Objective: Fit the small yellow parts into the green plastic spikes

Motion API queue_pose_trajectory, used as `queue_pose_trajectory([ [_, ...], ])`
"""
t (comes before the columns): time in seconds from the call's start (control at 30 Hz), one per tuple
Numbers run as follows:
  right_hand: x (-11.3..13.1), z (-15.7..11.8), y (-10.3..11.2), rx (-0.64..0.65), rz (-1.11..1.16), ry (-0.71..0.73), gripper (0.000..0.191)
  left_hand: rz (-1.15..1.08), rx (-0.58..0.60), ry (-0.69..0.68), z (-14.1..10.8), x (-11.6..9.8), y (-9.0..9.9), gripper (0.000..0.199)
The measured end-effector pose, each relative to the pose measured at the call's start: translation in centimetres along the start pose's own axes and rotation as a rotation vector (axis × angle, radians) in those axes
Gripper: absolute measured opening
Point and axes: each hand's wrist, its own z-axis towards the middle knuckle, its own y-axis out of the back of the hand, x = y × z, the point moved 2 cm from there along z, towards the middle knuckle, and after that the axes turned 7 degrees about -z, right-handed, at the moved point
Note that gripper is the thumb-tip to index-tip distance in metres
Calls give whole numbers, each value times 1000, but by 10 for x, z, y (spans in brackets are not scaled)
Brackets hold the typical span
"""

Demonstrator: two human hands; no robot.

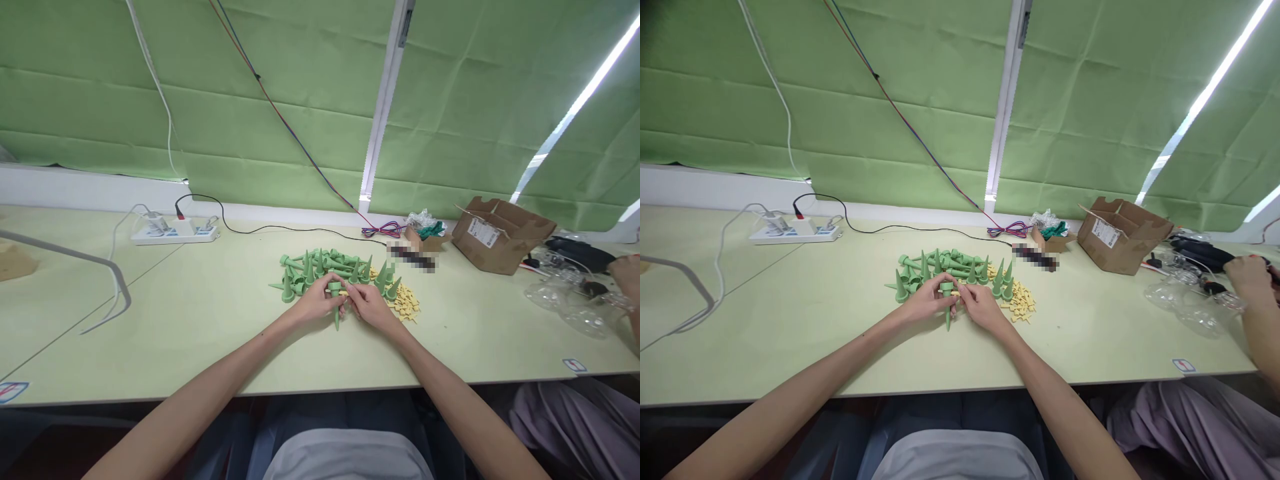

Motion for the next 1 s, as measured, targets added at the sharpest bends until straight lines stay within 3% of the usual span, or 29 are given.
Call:
queue_pose_trajectory([
  [0.17,2,0,1,-28,7,-16,53,-6,-1,11,0,1,1,34],
  [0.53,0,-1,-3,21,185,-1,28,-13,-23,32,1,3,2,39],
  [1.0,3,-1,1,0,50,-9,38,8,-18,29,1,2,0,34],
])
